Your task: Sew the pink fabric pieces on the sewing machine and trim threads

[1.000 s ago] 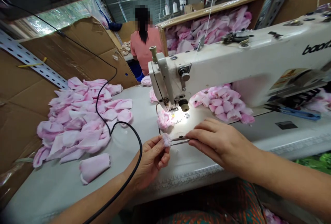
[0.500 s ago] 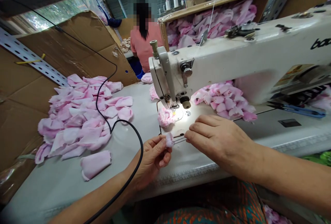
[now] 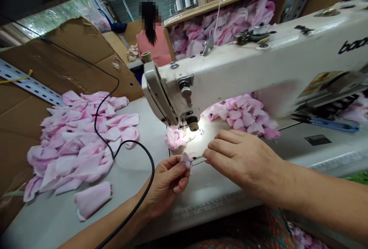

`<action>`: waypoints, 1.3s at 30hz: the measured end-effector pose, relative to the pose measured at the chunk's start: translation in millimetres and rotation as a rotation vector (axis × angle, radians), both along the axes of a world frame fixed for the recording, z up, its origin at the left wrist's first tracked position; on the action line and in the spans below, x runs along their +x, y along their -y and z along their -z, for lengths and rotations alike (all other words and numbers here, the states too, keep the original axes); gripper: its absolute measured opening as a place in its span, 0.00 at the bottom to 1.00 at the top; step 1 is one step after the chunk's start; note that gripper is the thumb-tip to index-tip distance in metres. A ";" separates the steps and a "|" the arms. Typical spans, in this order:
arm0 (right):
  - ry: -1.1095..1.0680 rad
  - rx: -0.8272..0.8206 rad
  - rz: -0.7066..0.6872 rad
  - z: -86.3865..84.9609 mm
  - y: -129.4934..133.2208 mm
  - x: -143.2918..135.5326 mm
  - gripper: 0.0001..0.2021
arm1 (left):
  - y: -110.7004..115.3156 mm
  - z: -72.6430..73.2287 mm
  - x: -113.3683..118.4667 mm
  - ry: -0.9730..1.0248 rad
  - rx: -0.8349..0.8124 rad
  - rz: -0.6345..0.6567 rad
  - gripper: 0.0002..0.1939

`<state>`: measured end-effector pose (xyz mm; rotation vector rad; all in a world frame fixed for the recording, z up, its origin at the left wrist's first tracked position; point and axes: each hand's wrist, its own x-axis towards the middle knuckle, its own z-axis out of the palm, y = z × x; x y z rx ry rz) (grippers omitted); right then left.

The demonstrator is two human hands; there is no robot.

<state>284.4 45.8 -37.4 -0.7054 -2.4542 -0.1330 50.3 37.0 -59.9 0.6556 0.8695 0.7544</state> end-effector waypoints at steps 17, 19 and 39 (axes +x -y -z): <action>-0.190 -0.074 0.204 -3.5 50.9 57.1 0.06 | 25.3 -12.5 57.6 -0.038 0.045 -0.035 0.17; -0.223 -0.073 0.197 -5.3 57.4 56.9 0.06 | 35.9 -15.3 57.0 -0.051 0.080 -0.029 0.16; -0.116 -0.083 0.062 -16.9 63.8 -14.2 0.06 | 62.4 -17.1 -12.7 -0.263 0.280 0.055 0.19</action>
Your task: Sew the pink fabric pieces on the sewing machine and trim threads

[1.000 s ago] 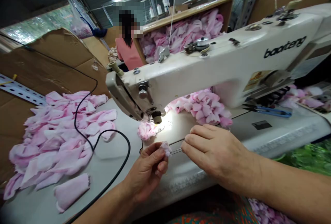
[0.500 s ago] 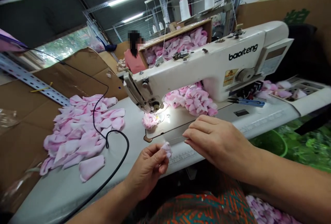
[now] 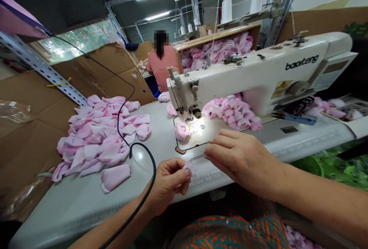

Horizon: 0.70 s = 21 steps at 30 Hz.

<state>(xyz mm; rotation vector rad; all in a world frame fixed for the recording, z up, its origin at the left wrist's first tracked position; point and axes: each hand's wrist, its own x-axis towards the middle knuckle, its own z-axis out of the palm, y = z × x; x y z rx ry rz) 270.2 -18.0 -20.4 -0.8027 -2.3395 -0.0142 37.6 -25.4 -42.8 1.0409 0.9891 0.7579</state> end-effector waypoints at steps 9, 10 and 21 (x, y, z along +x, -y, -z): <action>-0.207 -0.463 0.133 6.2 -29.3 -51.4 0.09 | -36.6 6.9 -45.5 0.106 0.018 -0.096 0.12; -0.229 -0.583 0.145 8.8 -31.1 -57.3 0.11 | -40.0 6.5 -49.7 0.115 0.014 -0.105 0.12; -0.392 -0.995 0.193 28.9 -31.7 -112.2 0.17 | -63.0 5.6 -76.8 0.155 -0.059 -0.181 0.14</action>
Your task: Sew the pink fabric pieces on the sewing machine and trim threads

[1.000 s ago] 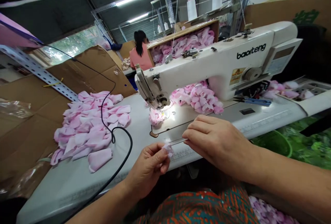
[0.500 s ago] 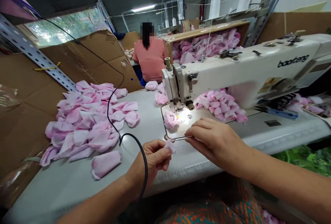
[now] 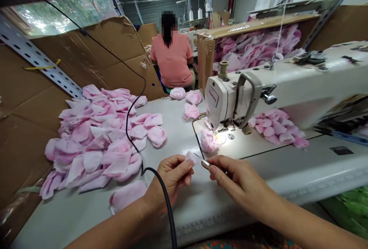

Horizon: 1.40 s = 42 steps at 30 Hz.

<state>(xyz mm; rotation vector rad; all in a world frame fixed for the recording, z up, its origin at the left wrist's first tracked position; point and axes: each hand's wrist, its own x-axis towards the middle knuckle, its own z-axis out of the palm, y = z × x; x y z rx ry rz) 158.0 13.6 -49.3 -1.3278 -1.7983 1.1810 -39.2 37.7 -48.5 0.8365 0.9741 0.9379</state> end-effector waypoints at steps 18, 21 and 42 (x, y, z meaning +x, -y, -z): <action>0.034 0.121 -0.006 7.0 19.6 12.3 0.13 | 18.7 18.7 25.3 -0.172 0.160 0.080 0.14; 0.084 0.234 0.002 10.4 23.6 20.4 0.12 | 21.0 19.3 30.9 -0.220 0.174 0.060 0.13; 0.007 0.118 0.090 12.0 30.3 45.7 0.16 | 19.0 19.7 56.1 -0.123 0.077 -0.038 0.15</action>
